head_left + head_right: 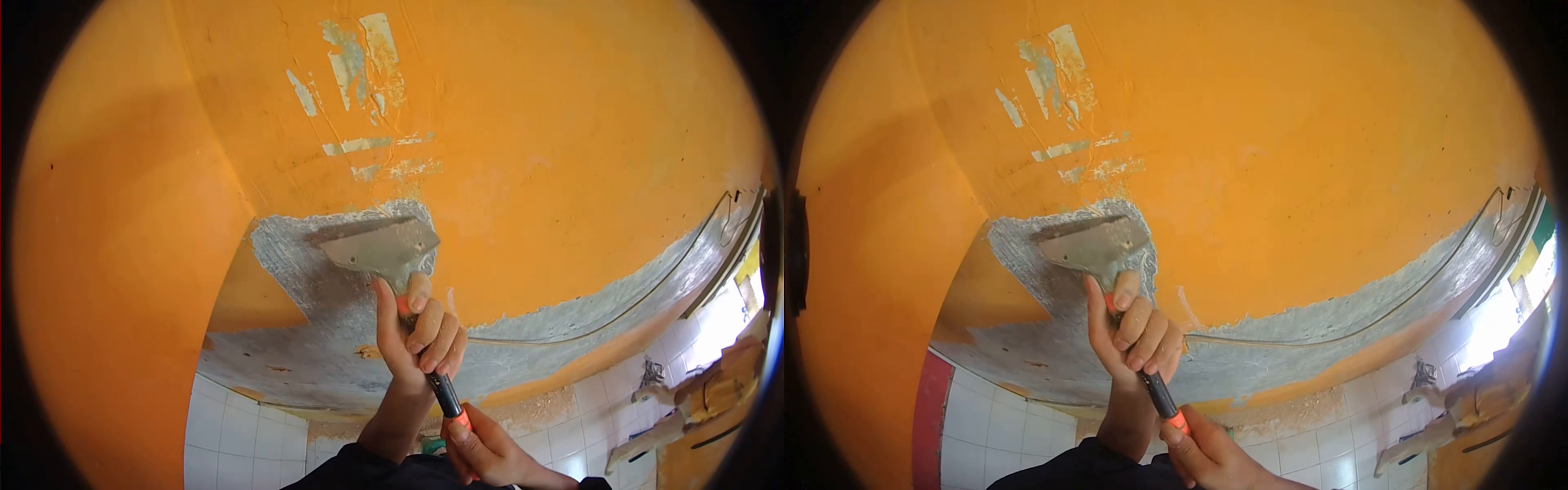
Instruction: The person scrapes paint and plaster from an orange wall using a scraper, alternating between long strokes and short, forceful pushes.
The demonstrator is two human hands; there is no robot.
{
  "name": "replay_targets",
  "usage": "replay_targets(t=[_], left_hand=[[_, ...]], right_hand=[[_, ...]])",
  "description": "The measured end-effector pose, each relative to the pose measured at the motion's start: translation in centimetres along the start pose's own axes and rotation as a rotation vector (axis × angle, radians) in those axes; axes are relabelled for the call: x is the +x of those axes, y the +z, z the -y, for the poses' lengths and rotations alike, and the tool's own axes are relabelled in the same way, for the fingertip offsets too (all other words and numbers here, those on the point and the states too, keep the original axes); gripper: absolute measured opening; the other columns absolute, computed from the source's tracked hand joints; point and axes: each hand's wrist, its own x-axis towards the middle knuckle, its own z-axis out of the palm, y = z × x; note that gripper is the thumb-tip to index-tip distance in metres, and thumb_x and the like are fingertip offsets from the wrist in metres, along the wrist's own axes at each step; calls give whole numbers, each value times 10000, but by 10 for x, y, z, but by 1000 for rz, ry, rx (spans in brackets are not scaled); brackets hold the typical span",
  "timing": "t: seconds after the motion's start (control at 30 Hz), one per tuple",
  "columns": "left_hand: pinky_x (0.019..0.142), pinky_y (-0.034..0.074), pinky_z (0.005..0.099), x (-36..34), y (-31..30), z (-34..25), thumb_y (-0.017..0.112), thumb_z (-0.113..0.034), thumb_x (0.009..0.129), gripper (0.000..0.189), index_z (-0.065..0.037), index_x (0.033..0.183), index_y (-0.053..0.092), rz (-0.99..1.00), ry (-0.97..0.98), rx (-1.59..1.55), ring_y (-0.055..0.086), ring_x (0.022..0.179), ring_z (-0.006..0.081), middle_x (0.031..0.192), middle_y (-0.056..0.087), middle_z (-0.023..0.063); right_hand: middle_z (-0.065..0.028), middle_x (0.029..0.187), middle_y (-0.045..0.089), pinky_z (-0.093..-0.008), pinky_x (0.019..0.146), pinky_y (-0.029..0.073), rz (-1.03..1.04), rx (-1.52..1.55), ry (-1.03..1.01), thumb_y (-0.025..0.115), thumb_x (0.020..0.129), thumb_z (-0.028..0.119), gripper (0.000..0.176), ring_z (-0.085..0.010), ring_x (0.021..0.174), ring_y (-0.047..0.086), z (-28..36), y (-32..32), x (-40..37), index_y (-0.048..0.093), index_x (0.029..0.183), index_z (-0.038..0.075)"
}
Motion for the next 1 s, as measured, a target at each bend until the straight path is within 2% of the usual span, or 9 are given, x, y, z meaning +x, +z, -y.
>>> replay_targets(t=[0.07, 0.17, 0.3, 0.37, 0.6, 0.7, 0.8, 0.87, 1.0], left_hand=[[355, 396, 223, 0, 0, -1, 196, -503, 995, 504, -90, 897, 467, 3, -6, -26, 398, 348, 65, 474, 366, -59], [359, 398, 218, 7, 8, -11, 200, -495, 998, 496, -93, 892, 469, 16, 46, 25, 405, 351, 71, 475, 379, -55], [359, 396, 218, 1, 0, -5, 207, -502, 996, 498, -91, 891, 469, 31, 39, 1, 397, 350, 68, 476, 372, -55], [356, 388, 221, 7, 8, -11, 208, -508, 993, 505, -86, 895, 467, 9, 65, 24, 389, 350, 68, 476, 361, -55], [355, 387, 226, 3, 11, -12, 211, -501, 995, 498, -86, 897, 469, -27, 67, 53, 383, 348, 75, 479, 352, -54], [345, 372, 226, -3, 7, -12, 208, -504, 995, 503, -87, 894, 471, -27, 60, 67, 376, 341, 73, 481, 354, -53], [336, 368, 217, -3, 7, -11, 209, -503, 995, 500, -89, 887, 469, -54, 58, 66, 369, 334, 69, 479, 353, -54], [330, 365, 212, -5, 8, -11, 211, -502, 995, 498, -90, 884, 468, -77, 59, 60, 365, 331, 68, 477, 351, -54], [316, 359, 211, -3, 7, -10, 214, -505, 994, 497, -92, 879, 466, -67, 77, 86, 367, 329, 67, 471, 348, -55]], right_hand=[[-33, 571, 480, -202, 430, 342, 92, -69, 79, 343, 1006, 349, 334, -89, 435, 438, -9, -4, 4, 409, 980, 23], [-34, 564, 480, -204, 426, 340, 145, -106, 56, 333, 1010, 336, 322, -89, 432, 436, -4, -5, 10, 409, 993, 23], [-33, 555, 476, -207, 423, 337, 102, -91, 87, 319, 1015, 322, 311, -87, 431, 437, -5, -5, 6, 411, 1001, 25], [-35, 552, 473, -209, 418, 333, 162, -117, 17, 312, 1017, 317, 309, -87, 428, 437, 2, -2, 12, 409, 997, 24], [-36, 545, 470, -207, 407, 324, 137, -33, 87, 307, 1016, 330, 324, -88, 414, 422, -1, 4, 6, 406, 981, 24], [-37, 551, 468, -206, 409, 330, 158, -88, 24, 310, 1016, 328, 318, -89, 413, 420, 4, 3, 10, 406, 975, 28], [10, 552, 412, -199, 395, 321, 39, 1, 31, 351, 1007, 342, 309, -75, 397, 373, 2, 6, 6, 425, 920, 55], [-38, 554, 467, -208, 412, 337, 163, -68, 35, 310, 1016, 329, 321, -91, 413, 423, -2, 2, 11, 406, 976, 25], [-38, 554, 467, -211, 416, 344, 149, -91, 60, 309, 1016, 330, 327, -92, 414, 425, -4, -4, 8, 405, 981, 20]])
